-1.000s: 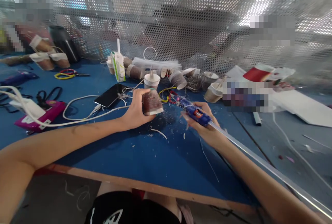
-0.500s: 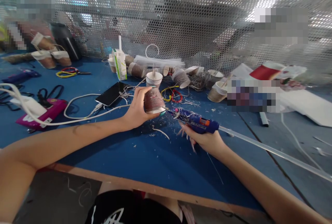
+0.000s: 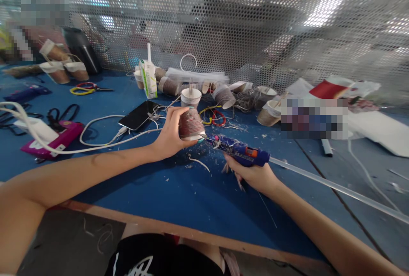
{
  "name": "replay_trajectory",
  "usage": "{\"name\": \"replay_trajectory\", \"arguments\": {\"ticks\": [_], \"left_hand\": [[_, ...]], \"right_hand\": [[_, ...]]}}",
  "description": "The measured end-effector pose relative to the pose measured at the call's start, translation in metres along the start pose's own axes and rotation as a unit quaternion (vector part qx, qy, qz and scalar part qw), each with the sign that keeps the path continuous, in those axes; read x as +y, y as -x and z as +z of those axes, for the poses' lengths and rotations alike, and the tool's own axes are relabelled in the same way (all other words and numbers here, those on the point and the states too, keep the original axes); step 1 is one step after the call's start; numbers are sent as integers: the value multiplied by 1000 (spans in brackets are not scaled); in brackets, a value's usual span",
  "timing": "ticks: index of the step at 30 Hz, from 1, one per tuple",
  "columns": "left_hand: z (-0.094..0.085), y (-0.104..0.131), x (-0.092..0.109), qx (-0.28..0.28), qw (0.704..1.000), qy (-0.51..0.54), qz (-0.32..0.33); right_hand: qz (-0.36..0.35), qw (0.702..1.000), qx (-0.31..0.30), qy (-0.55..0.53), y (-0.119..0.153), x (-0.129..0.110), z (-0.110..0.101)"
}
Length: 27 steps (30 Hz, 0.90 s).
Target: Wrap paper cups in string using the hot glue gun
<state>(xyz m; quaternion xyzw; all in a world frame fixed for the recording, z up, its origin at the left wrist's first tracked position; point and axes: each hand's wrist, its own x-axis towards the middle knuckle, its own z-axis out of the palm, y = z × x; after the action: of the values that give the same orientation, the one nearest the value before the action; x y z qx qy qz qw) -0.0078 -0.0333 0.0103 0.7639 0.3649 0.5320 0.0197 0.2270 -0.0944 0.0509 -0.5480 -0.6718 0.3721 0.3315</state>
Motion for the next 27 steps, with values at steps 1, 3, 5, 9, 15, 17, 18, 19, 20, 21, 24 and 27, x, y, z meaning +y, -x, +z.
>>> {"name": "replay_trajectory", "arguments": {"ticks": [1,3,5,9,15,17,18,19,20,21,24,27], "left_hand": [[0,0,0,0,1000,1,-1],[0,0,0,-1,1000,4,-3],[0,0,0,-3,1000,8,-6],[0,0,0,-1,1000,9,-5],[0,0,0,-1,1000,4,-6],[0,0,1,-1,1000,1,-8],[0,0,1,-1,1000,0,-9],[0,0,1,-1,1000,0,-10],[0,0,1,-1,1000,1,-11],[0,0,1,-1,1000,2,-12],[0,0,1,0,1000,6,-10],[1,0,0,2,1000,7,-6]], "right_hand": [[0,1000,1,1,0,0,0],[3,1000,3,1,0,-2,-1],[9,1000,1,2,1,-3,-1],[21,1000,-9,6,0,-3,0],[29,1000,-7,9,-1,-4,0],[31,999,-3,13,-1,-6,-1],[34,999,-1,15,-1,-7,-1],[39,999,1,17,-1,-7,-1],[44,999,3,19,0,-8,-1],[47,999,5,21,0,-8,-1],[53,998,12,24,0,-7,-1],[60,998,16,26,0,-6,-2]]}}
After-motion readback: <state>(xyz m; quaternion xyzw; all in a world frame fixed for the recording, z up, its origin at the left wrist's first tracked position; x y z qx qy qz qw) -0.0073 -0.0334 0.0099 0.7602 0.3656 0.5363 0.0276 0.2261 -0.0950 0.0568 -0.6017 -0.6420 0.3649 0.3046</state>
